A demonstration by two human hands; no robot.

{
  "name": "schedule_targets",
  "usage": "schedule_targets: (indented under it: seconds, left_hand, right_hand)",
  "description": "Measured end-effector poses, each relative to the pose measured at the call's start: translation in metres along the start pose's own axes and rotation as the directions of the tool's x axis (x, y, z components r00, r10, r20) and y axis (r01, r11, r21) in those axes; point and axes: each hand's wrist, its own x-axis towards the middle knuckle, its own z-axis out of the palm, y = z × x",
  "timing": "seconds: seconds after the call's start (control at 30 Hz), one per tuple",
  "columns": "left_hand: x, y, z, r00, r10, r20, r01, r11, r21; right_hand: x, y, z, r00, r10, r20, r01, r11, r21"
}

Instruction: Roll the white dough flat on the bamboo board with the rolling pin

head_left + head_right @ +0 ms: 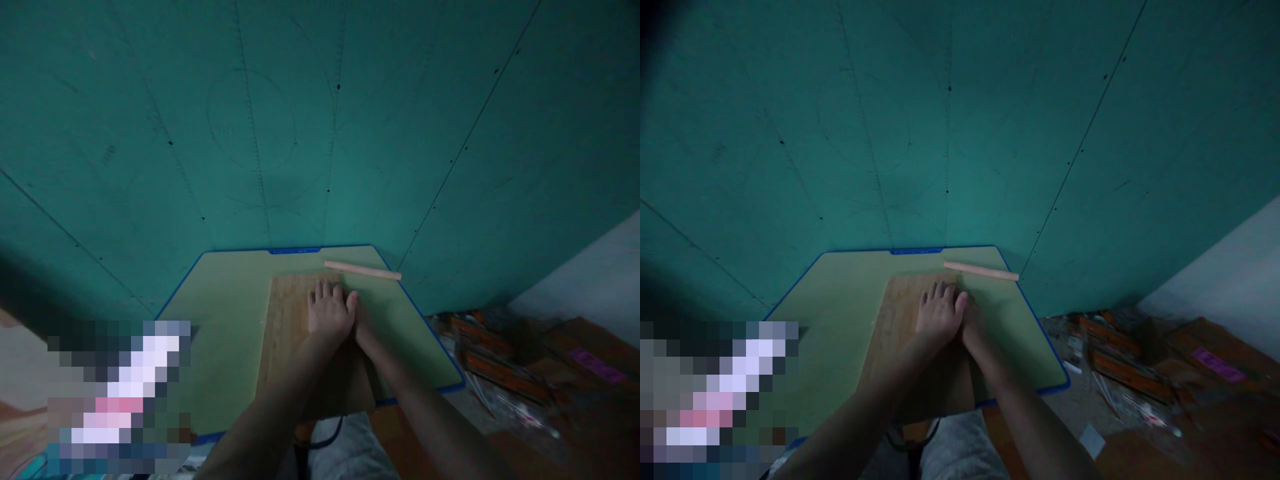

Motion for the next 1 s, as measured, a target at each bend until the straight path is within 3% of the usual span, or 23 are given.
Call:
schedule_targets:
  seconds: [0.17,0.3,0.5,0.67,0.77,0.83,0.9,1.0]
  left_hand:
    - [0.05,-0.037,-0.003,0.998,-0.017,0.054,0.014,0.999,0.047]
    - [0.058,-0.072,-0.007,0.994,-0.014,0.112,0.005,0.997,0.078]
    - [0.019,-0.1,-0.011,0.988,0.061,0.14,-0.071,0.996,0.06]
    - [-0.051,-0.114,-0.023,0.984,0.136,0.115,-0.141,0.989,0.036]
    - [-0.093,-0.107,-0.027,0.98,0.201,0.008,-0.201,0.98,-0.008]
    - [-0.106,-0.09,-0.027,0.979,0.202,-0.024,-0.202,0.979,0.0]
    - [-0.105,-0.064,-0.023,0.984,0.177,-0.032,-0.176,0.984,0.033]
    - [-0.077,-0.021,-0.014,0.989,0.135,-0.059,-0.132,0.99,0.045]
  right_hand:
    - [-0.005,-0.011,-0.005,0.999,0.04,-0.035,-0.04,0.999,-0.003]
    - [-0.006,-0.019,-0.007,0.994,0.084,-0.075,-0.088,0.995,-0.044]
    - [-0.004,-0.027,-0.009,0.991,0.126,-0.049,-0.132,0.983,-0.124]
    - [-0.002,-0.028,-0.006,0.988,0.137,-0.073,-0.144,0.983,-0.111]
    - [-0.001,-0.026,-0.003,0.988,0.134,-0.083,-0.141,0.986,-0.09]
    - [0.0,-0.022,-0.001,0.989,0.127,-0.081,-0.134,0.988,-0.081]
    - [0.001,-0.018,0.0,0.991,0.114,-0.066,-0.119,0.99,-0.078]
    - [0.003,-0.008,0.0,0.998,0.068,-0.014,-0.069,0.995,-0.074]
